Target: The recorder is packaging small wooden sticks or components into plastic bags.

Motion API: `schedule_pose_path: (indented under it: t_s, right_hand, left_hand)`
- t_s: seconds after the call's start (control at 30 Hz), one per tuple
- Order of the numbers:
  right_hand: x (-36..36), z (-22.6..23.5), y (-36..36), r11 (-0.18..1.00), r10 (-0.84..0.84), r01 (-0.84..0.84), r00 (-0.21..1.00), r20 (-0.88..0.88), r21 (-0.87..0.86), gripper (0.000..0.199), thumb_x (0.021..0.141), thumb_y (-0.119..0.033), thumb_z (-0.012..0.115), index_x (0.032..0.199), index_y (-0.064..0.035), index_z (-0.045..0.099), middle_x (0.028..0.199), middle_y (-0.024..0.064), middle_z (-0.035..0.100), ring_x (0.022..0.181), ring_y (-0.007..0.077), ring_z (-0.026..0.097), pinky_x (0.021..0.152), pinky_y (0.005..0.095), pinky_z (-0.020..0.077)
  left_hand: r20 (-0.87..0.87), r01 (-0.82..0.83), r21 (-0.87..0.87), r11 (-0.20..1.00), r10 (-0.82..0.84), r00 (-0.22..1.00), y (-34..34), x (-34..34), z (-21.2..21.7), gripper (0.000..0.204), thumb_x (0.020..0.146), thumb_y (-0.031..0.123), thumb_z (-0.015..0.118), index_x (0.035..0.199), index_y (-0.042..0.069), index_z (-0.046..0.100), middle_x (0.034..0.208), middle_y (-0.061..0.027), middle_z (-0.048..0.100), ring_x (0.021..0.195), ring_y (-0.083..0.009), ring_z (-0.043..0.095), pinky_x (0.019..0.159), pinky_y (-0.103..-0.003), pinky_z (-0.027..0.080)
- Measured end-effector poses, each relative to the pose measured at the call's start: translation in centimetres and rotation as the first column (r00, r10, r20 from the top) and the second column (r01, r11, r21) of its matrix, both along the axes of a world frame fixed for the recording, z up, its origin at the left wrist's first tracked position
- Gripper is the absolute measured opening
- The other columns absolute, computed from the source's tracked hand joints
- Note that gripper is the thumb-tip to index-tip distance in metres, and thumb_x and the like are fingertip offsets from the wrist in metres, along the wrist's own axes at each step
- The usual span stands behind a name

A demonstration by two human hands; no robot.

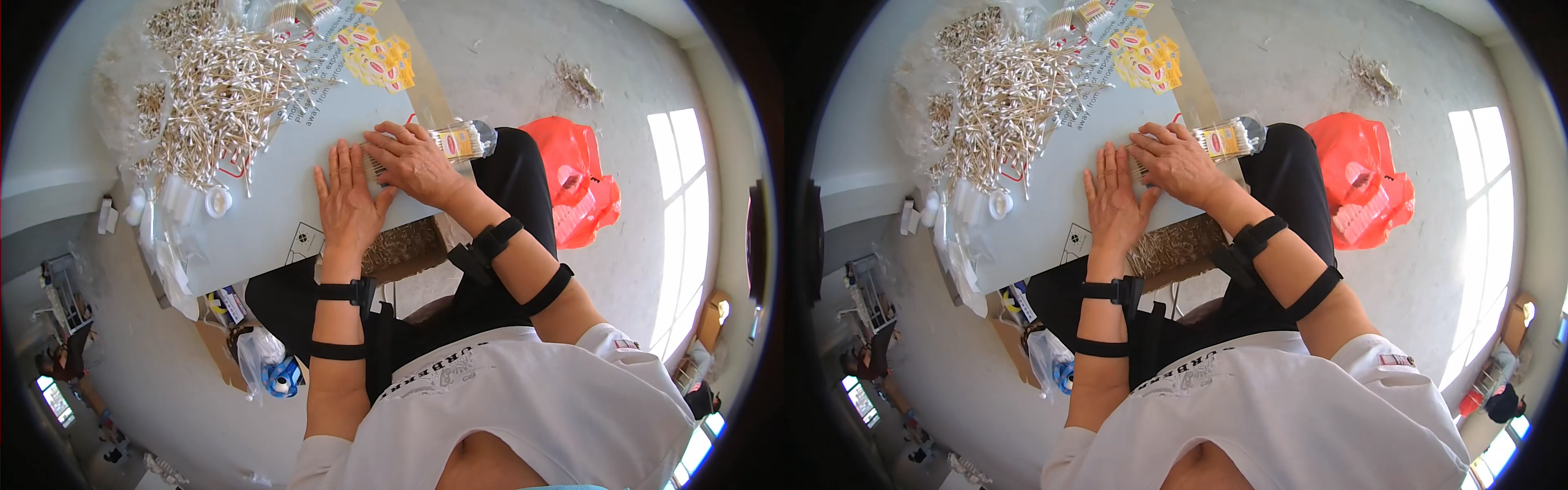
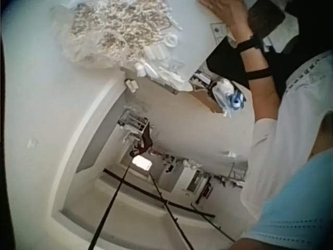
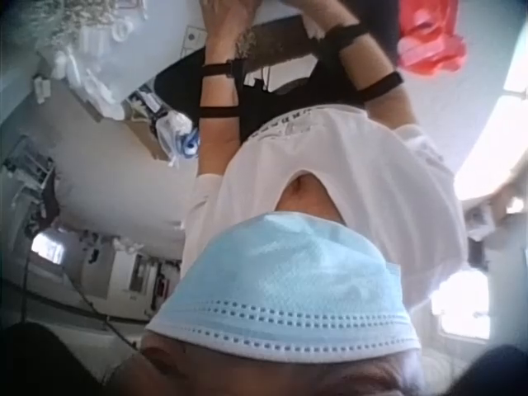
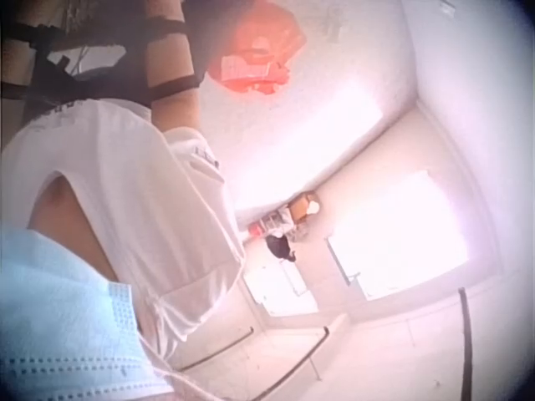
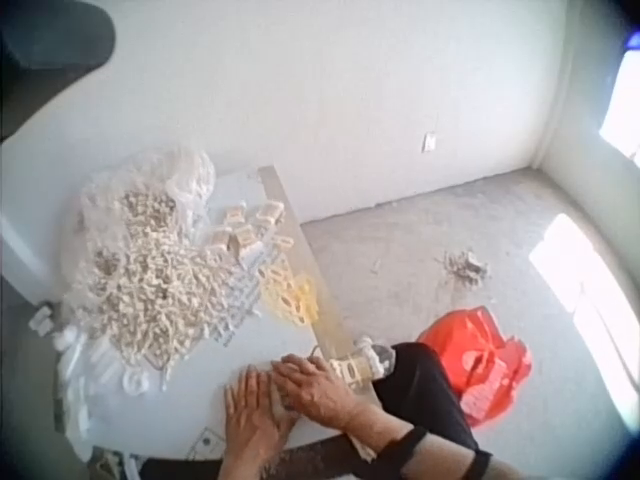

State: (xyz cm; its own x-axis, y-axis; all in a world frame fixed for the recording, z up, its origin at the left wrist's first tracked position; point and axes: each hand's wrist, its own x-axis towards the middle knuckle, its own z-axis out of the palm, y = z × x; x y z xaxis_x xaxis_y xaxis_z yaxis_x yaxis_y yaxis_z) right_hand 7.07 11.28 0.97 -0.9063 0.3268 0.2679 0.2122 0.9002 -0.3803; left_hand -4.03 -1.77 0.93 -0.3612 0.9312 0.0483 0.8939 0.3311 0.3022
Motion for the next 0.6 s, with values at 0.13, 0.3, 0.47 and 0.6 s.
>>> schedule_pose_path:
  t_s: [0.13, 0.3, 0.47, 0.6]
  right_hand:
    - [0.2, -0.7, -0.2, 0.996, -0.001, 0.005, 0.999, -0.043, 0.094, 0.052, 0.079, -0.026, 0.069, 0.126, -0.0070, 0.059, 0.136, 0.0062, 0.055, 0.130, 0.0242, 0.043, 0.106, 0.0423, 0.0336]
    - [0.7, -1.2, -0.4, 0.998, -0.003, 0.007, 0.998, -0.059, 0.068, 0.054, 0.080, -0.027, 0.069, 0.128, -0.0075, 0.057, 0.138, 0.0060, 0.053, 0.130, 0.0242, 0.043, 0.104, 0.0434, 0.0349]
    - [0.6, -1.3, -0.5, 0.994, 0.011, 0.000, 0.994, -0.105, 0.105, 0.047, 0.081, -0.028, 0.066, 0.122, -0.0062, 0.061, 0.131, 0.0054, 0.057, 0.124, 0.0239, 0.046, 0.102, 0.0413, 0.0365]
    - [0.8, -1.3, -0.8, 0.990, 0.003, 0.014, 0.994, -0.113, 0.143, 0.044, 0.082, -0.027, 0.065, 0.120, -0.0056, 0.062, 0.130, 0.0053, 0.058, 0.122, 0.0235, 0.047, 0.100, 0.0406, 0.0371]
  left_hand:
    - [-0.013, 0.000, 0.002, 1.000, 0.000, 1.000, 0.0, 0.1, 0.1, 0.083, 0.086, 0.049, 0.061, 0.146, -0.001, 0.032, 0.156, -0.0181, 0.025, 0.147, -0.0307, 0.018, 0.117, -0.054, 0.010]
    - [-0.020, 0.028, -0.029, 0.999, -0.029, 0.999, -0.2, 0.5, 0.0, 0.084, 0.087, 0.051, 0.059, 0.147, 0.000, 0.031, 0.157, -0.0174, 0.023, 0.147, -0.0294, 0.017, 0.117, -0.054, 0.009]
    - [-0.044, 0.017, -0.024, 1.000, -0.018, 0.999, -0.3, 0.8, -0.5, 0.084, 0.089, 0.052, 0.056, 0.148, 0.000, 0.029, 0.157, -0.0172, 0.023, 0.147, -0.0296, 0.017, 0.118, -0.053, 0.009]
    - [-0.023, 0.015, 0.001, 1.000, -0.015, 1.000, -0.4, 0.8, -0.6, 0.083, 0.089, 0.053, 0.055, 0.148, -0.001, 0.029, 0.157, -0.0173, 0.023, 0.147, -0.0303, 0.017, 0.118, -0.053, 0.010]
